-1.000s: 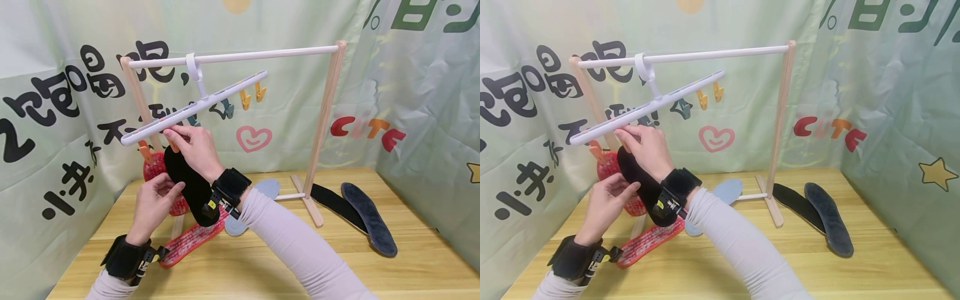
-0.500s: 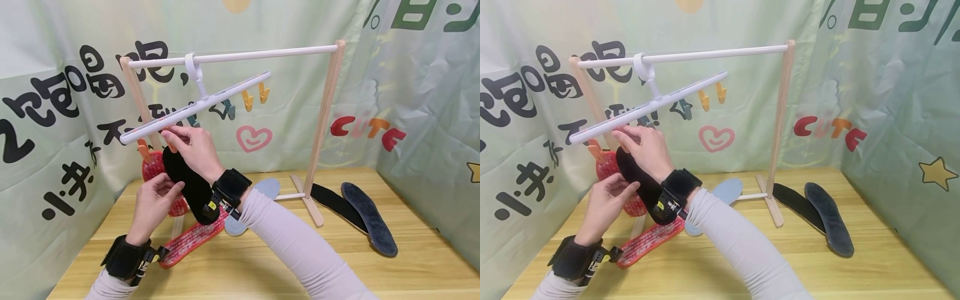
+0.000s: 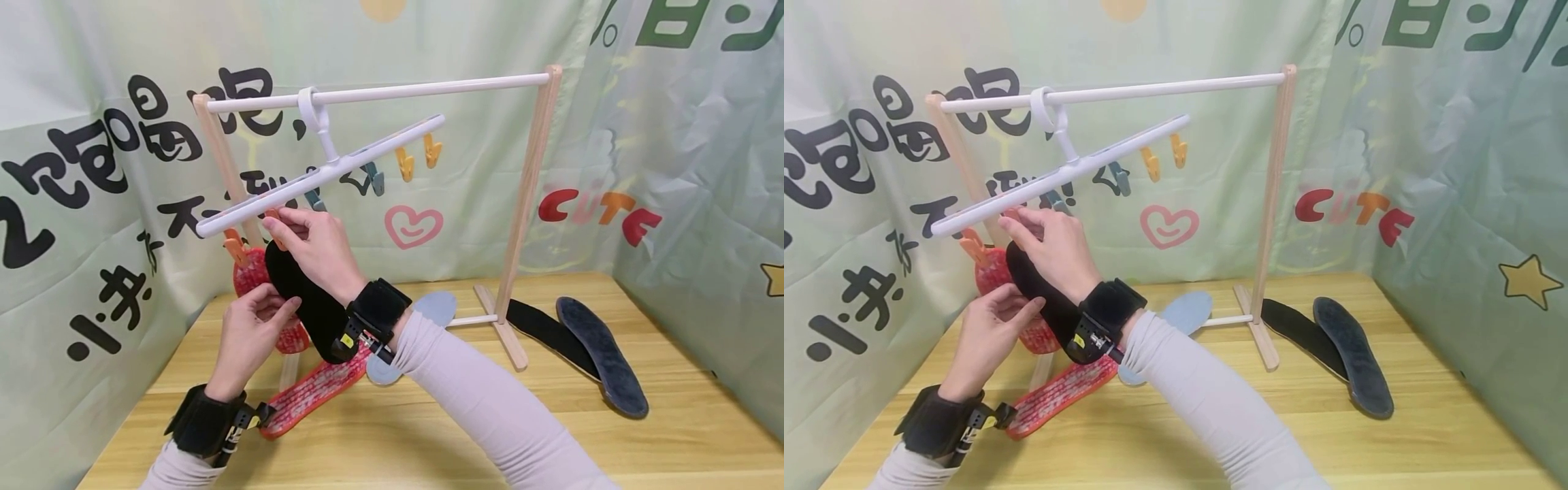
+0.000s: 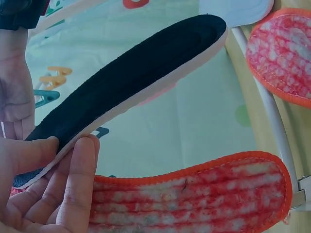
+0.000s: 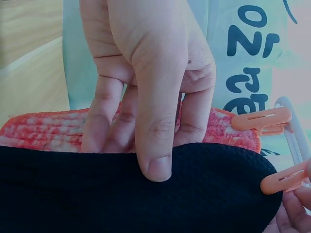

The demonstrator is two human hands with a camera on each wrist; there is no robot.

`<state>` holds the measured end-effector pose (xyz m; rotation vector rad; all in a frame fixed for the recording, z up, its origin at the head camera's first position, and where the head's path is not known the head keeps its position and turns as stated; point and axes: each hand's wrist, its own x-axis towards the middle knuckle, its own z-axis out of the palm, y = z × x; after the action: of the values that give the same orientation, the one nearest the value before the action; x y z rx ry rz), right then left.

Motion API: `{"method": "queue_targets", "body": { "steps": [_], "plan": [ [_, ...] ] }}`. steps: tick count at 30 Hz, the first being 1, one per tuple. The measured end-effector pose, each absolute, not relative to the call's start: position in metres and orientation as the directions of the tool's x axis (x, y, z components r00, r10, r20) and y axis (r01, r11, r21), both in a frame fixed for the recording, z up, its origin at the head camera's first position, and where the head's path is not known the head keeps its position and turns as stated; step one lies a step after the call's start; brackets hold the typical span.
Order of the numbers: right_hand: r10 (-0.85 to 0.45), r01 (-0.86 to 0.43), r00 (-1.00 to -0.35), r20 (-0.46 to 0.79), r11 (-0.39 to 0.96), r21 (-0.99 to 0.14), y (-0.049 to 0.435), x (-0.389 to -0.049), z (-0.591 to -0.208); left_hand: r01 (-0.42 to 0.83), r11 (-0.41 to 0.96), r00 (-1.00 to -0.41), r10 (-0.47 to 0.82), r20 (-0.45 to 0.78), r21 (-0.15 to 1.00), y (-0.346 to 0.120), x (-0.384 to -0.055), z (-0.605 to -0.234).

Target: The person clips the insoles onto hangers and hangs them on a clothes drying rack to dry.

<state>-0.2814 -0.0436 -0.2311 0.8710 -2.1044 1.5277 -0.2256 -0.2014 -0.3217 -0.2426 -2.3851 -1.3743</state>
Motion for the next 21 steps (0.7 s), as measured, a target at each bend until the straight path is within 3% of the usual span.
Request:
{"method": "queue_targets", "body": {
  "steps": [21],
  "plan": [
    [-0.284,-0.676,-0.733,0.618,0.206,-0.707,-0.032,-0.281,-0.233,0.316,0.503,-0.923,-0.035,0.384,0.804,-0.205,-0.228,-0.324]
  ]
}}
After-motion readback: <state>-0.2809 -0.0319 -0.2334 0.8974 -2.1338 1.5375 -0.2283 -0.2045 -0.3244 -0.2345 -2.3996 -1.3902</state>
